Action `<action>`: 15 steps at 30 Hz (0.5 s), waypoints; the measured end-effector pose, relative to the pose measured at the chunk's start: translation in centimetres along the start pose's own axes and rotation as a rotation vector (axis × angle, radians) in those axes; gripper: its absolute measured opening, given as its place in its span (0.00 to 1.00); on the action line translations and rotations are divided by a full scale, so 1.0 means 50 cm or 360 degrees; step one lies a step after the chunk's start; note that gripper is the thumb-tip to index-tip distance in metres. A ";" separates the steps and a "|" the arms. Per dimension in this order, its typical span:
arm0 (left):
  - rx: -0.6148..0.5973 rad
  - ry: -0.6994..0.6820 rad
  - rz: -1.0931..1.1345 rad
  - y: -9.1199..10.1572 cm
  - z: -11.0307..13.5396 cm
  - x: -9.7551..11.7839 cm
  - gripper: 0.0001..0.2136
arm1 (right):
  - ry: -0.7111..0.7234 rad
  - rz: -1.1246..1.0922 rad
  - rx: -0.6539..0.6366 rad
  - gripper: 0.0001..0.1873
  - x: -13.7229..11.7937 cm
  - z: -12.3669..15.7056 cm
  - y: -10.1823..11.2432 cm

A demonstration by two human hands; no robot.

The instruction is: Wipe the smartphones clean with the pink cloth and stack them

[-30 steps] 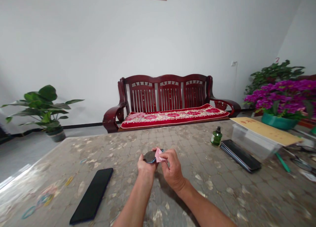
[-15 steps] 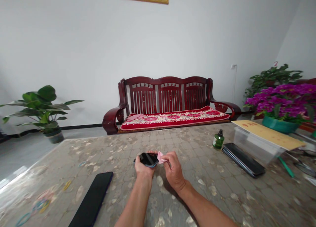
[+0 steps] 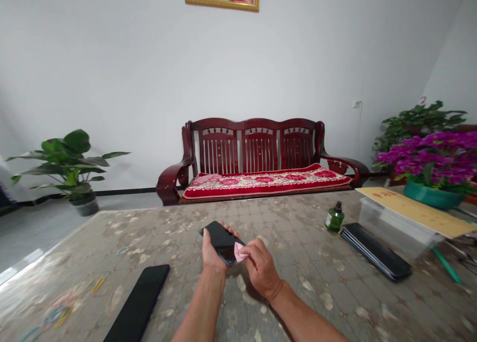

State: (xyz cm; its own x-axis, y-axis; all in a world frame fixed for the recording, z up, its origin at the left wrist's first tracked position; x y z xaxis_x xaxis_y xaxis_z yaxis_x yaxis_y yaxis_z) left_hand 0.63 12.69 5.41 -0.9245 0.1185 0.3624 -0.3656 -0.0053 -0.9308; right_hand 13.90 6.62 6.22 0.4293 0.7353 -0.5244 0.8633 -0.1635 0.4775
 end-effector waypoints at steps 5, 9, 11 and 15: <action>-0.0117 0.0091 0.0080 -0.001 0.003 0.008 0.22 | -0.0119 0.0019 -0.0013 0.12 0.012 -0.003 -0.003; -0.0168 0.0141 0.0070 0.004 0.003 0.011 0.24 | -0.0148 0.0073 -0.0075 0.11 0.005 -0.008 -0.005; -0.0168 0.0162 0.0055 0.006 0.004 0.010 0.24 | 0.0012 0.0168 -0.0178 0.11 -0.014 -0.009 -0.010; -0.0195 0.0214 -0.0046 0.007 0.005 0.005 0.27 | 0.0254 0.0336 -0.0292 0.12 -0.042 -0.010 -0.018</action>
State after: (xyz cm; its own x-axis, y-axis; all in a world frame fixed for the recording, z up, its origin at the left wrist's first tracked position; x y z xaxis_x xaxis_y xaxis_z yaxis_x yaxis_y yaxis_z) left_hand 0.26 12.46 5.20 -0.8879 0.2487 0.3871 -0.3682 0.1204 -0.9219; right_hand 12.10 5.56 7.26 0.5341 0.7942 -0.2897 0.6912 -0.2129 0.6906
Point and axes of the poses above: each hand's wrist, its own z-axis away from the middle knuckle, its own y-axis out of the back of the hand, x = y × z, the point moved 4 cm from there along -z, towards the middle knuckle, and after that the axes turned 11 degrees about -x, right-handed, at the moved point
